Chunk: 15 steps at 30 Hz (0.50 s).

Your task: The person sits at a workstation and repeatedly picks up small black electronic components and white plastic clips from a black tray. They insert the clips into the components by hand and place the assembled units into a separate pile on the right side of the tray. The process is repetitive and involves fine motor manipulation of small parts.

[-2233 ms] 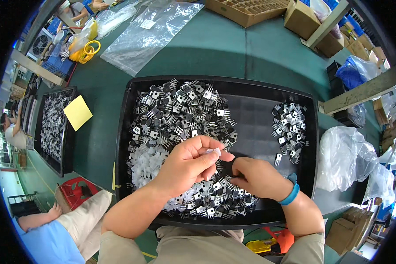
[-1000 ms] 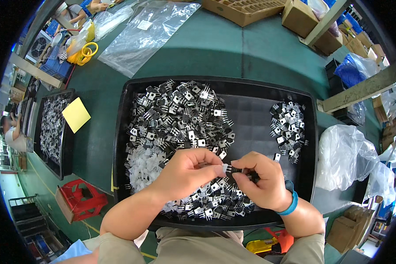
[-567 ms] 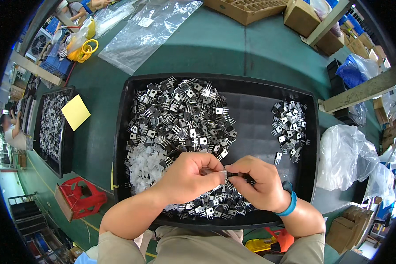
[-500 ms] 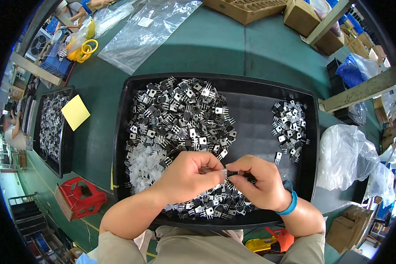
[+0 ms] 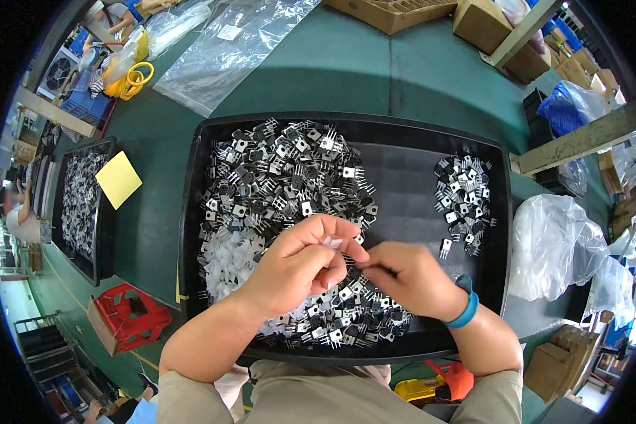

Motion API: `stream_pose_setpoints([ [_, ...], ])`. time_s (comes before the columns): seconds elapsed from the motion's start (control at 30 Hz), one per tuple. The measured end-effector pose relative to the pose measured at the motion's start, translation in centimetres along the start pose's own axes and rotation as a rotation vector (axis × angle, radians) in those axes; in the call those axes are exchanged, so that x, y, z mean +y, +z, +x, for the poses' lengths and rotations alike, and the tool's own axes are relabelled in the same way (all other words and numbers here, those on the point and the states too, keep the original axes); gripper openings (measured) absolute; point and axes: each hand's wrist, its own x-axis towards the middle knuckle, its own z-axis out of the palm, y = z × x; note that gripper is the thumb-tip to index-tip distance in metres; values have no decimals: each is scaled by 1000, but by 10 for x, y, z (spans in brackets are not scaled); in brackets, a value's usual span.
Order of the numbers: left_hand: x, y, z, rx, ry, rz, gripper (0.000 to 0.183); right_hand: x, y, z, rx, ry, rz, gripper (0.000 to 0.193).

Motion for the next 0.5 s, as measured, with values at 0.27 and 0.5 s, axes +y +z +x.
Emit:
stream_pose_setpoints([
  [0.27, 1, 6, 2, -2, -12, -2, 22, -2, 30, -5, -197, -37, -420, 22],
  [0.5, 3, 6, 1, 7, -37, -13, 16, -16, 13, -4, -112, 3, -338, 11],
])
